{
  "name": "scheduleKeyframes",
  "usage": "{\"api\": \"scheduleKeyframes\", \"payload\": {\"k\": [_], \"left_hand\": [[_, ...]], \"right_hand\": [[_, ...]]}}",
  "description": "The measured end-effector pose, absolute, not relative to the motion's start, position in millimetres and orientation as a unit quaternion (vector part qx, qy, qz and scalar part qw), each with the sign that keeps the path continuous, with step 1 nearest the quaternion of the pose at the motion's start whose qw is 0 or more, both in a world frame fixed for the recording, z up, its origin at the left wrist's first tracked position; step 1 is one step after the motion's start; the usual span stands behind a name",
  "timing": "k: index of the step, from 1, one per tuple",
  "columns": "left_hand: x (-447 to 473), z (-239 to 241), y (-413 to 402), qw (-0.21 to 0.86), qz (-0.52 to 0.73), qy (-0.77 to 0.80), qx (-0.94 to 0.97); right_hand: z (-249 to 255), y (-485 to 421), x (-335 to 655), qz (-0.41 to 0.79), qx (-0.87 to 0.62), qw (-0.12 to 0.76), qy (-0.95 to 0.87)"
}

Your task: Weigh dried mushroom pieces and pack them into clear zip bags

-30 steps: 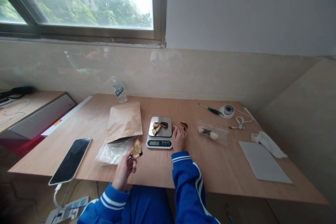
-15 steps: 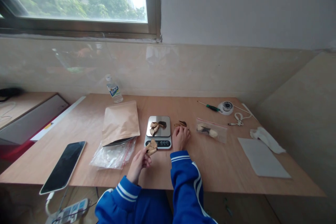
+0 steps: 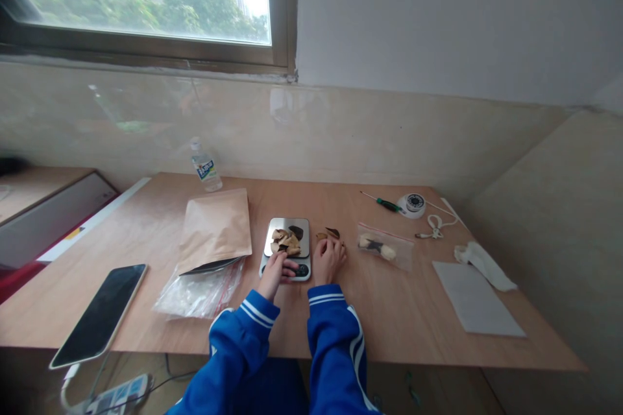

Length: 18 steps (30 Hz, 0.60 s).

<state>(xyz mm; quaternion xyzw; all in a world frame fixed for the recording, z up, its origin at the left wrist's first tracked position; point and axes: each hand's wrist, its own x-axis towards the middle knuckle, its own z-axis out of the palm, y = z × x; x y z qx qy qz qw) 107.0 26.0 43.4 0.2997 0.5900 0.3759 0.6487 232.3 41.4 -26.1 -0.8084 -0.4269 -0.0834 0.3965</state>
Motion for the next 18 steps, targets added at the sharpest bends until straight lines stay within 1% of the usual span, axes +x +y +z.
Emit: {"api": "scheduleKeyframes", "payload": {"k": [4, 9, 12, 14, 16, 18], "left_hand": [[102.0, 37.7, 24.9, 0.624, 0.447, 0.565, 0.303], [90.4, 36.1, 8.2, 0.57, 0.495, 0.55, 0.359], [65.7, 39.4, -6.7, 0.503, 0.506, 0.535, 0.453], [40.0, 37.4, -14.7, 0.437, 0.493, 0.555, 0.508], [10.1, 28.7, -20.6, 0.377, 0.491, 0.597, 0.511], [-18.7, 14.4, -25.4, 0.343, 0.48, 0.629, 0.506]], "right_hand": [[-27.0, 42.0, 232.1, -0.084, -0.81, 0.392, -0.428], [-25.9, 41.5, 232.7, -0.084, -0.798, 0.422, -0.422], [-24.6, 40.4, 233.0, -0.096, -0.79, 0.442, -0.414], [-23.4, 39.2, 233.0, -0.107, -0.788, 0.452, -0.404], [-21.9, 37.7, 232.6, -0.113, -0.789, 0.458, -0.393], [-20.2, 36.3, 232.0, -0.115, -0.791, 0.462, -0.384]]}}
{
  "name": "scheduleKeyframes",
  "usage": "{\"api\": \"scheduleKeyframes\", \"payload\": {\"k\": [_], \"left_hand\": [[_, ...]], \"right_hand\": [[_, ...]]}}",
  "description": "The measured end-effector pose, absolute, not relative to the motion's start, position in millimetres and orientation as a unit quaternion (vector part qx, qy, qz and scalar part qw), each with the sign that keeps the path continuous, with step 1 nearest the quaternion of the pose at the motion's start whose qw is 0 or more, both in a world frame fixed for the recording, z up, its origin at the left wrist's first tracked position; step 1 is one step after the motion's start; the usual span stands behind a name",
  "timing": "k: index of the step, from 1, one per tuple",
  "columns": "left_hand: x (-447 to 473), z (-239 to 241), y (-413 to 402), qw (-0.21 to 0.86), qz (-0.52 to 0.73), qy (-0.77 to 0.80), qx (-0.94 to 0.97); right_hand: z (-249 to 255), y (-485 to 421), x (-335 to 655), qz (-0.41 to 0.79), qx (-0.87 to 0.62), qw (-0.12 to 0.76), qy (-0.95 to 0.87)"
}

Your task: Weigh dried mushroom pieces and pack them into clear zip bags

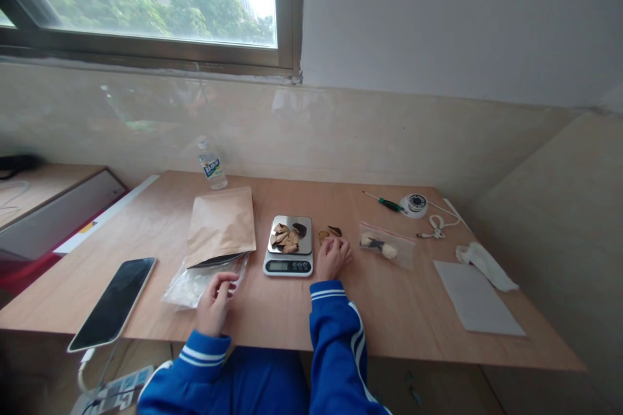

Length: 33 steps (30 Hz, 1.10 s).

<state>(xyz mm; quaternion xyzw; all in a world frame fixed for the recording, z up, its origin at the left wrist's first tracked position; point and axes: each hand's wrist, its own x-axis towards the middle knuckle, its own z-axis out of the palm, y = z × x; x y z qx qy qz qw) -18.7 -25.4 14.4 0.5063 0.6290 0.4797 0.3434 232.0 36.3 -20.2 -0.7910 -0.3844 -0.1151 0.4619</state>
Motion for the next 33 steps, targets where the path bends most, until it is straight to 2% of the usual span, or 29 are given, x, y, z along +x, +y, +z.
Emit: {"api": "scheduleKeyframes", "payload": {"k": [3, 5, 9, 11, 22, 33], "left_hand": [[-48.0, -8.3, -32.7, 0.298, 0.434, 0.655, 0.542], [-53.5, -18.2, -37.6, 0.232, 0.42, 0.635, 0.605], [-42.6, -22.8, -43.9, 0.089, 0.348, 0.6, 0.714], [-37.2, -21.9, -44.7, 0.052, 0.318, 0.596, 0.736], [-37.4, -18.6, -46.7, 0.049, 0.298, 0.598, 0.742], [-38.9, -23.6, -45.9, 0.054, 0.286, 0.603, 0.742]], "right_hand": [[-18.5, 35.5, 231.4, -0.124, -0.785, 0.469, -0.384], [-19.1, 36.4, 231.8, -0.131, -0.771, 0.466, -0.414], [-24.6, 40.5, 234.1, -0.134, -0.755, 0.437, -0.47], [-28.4, 42.7, 235.3, -0.134, -0.761, 0.431, -0.466], [-44.1, 48.3, 237.9, -0.128, -0.778, 0.416, -0.453], [-37.4, 45.9, 233.6, -0.082, -0.793, 0.386, -0.464]]}}
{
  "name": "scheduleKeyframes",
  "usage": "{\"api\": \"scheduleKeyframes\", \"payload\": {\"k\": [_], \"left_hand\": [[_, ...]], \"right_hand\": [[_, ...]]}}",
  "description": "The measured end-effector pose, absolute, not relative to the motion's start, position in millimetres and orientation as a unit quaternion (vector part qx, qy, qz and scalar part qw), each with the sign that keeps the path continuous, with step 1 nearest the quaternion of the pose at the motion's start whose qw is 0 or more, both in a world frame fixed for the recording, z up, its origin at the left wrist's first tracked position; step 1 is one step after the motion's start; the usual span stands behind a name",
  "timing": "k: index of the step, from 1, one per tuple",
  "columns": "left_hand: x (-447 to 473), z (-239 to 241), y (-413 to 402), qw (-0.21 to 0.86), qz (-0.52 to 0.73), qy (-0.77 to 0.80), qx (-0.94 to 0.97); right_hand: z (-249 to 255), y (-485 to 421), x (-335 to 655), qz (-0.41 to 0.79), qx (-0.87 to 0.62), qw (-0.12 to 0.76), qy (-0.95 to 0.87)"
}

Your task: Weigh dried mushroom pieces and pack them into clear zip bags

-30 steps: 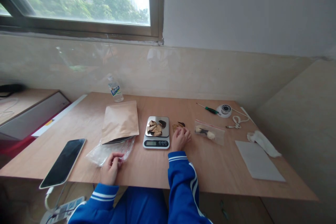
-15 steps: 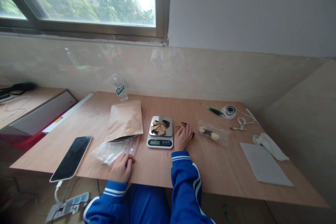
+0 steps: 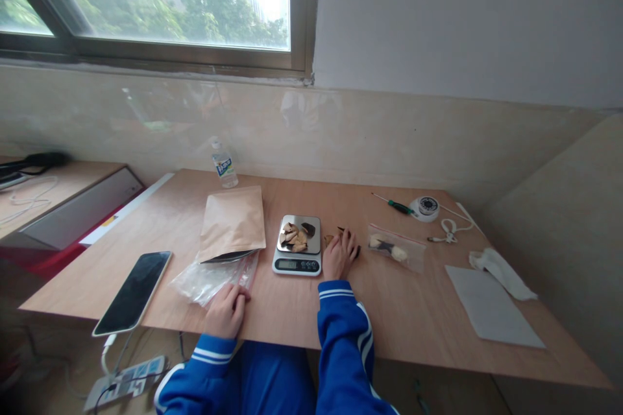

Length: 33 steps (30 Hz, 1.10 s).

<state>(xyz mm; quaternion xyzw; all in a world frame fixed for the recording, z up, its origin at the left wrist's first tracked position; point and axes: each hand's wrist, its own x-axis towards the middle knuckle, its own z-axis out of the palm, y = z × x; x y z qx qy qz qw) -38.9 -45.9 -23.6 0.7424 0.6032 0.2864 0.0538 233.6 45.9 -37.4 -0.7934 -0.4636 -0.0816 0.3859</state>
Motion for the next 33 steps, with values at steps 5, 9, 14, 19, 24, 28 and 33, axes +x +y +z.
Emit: {"api": "scheduleKeyframes", "payload": {"k": [5, 9, 14, 19, 24, 28, 33], "left_hand": [[-39.6, -25.9, -44.6, 0.036, 0.287, 0.602, 0.744], [-39.4, -24.6, -44.8, 0.037, 0.29, 0.599, 0.745], [-38.3, -24.3, -45.5, 0.044, 0.288, 0.604, 0.742], [-37.8, -22.9, -45.7, 0.053, 0.29, 0.603, 0.741], [-38.1, -19.7, -46.1, 0.07, 0.285, 0.606, 0.739], [-37.4, -19.0, -46.3, 0.076, 0.283, 0.61, 0.736], [-36.7, -17.7, -46.2, 0.072, 0.287, 0.611, 0.734]], "right_hand": [[-38.6, 47.5, 233.0, -0.074, -0.791, 0.398, -0.459], [-38.4, 47.8, 233.8, -0.087, -0.787, 0.407, -0.456], [-37.4, 47.8, 235.3, -0.109, -0.794, 0.42, -0.427], [-38.8, 47.9, 235.2, -0.108, -0.792, 0.428, -0.421], [-41.2, 48.9, 235.5, -0.114, -0.8, 0.422, -0.411], [-38.3, 49.4, 234.4, -0.114, -0.798, 0.43, -0.406], [-23.8, 40.2, 229.2, -0.085, -0.739, 0.475, -0.471]]}}
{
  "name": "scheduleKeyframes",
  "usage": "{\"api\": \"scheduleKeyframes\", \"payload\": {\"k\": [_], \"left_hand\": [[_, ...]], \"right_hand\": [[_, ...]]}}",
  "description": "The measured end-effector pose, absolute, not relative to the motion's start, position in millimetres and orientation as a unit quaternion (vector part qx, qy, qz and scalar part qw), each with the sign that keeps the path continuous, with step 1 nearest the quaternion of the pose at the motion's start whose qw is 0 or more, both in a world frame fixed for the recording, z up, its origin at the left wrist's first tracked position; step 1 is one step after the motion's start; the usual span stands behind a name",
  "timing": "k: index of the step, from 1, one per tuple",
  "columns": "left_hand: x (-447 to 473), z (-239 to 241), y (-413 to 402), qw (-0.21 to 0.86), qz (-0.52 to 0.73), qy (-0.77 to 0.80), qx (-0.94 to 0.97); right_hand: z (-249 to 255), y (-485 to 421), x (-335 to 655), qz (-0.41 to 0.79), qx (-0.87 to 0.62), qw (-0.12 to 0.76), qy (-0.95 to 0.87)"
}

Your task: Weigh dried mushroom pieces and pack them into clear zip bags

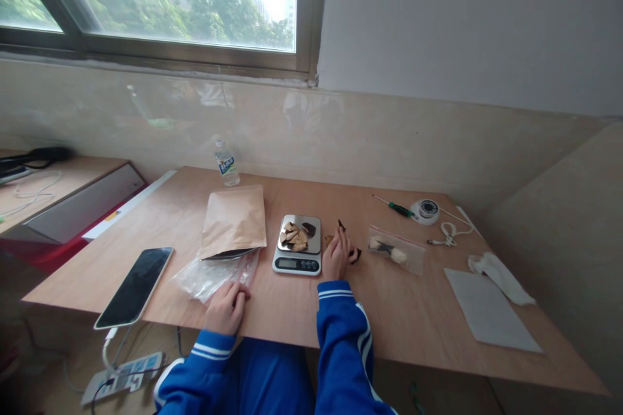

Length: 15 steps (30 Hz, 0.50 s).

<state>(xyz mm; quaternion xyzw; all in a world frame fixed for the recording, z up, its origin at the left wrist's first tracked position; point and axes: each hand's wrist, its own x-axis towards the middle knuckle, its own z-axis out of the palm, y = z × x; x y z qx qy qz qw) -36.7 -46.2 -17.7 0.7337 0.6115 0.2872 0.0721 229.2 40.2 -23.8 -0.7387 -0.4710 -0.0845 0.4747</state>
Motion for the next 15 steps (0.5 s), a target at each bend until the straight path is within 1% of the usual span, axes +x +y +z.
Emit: {"api": "scheduleKeyframes", "payload": {"k": [3, 6, 10, 15], "left_hand": [[-36.9, -17.4, -46.3, 0.074, 0.292, 0.61, 0.733], [-37.1, -18.3, -46.2, 0.078, 0.29, 0.611, 0.733], [-36.7, -19.6, -45.9, 0.08, 0.288, 0.615, 0.73], [-35.7, -17.1, -46.6, 0.079, 0.295, 0.616, 0.727]], "right_hand": [[-13.2, 30.9, 226.4, -0.053, -0.668, 0.481, -0.566], [-6.0, 24.2, 225.5, -0.039, -0.624, 0.472, -0.621], [-4.1, 20.7, 226.2, -0.045, -0.609, 0.477, -0.632], [-5.5, 19.1, 226.5, -0.035, -0.616, 0.449, -0.647]]}}
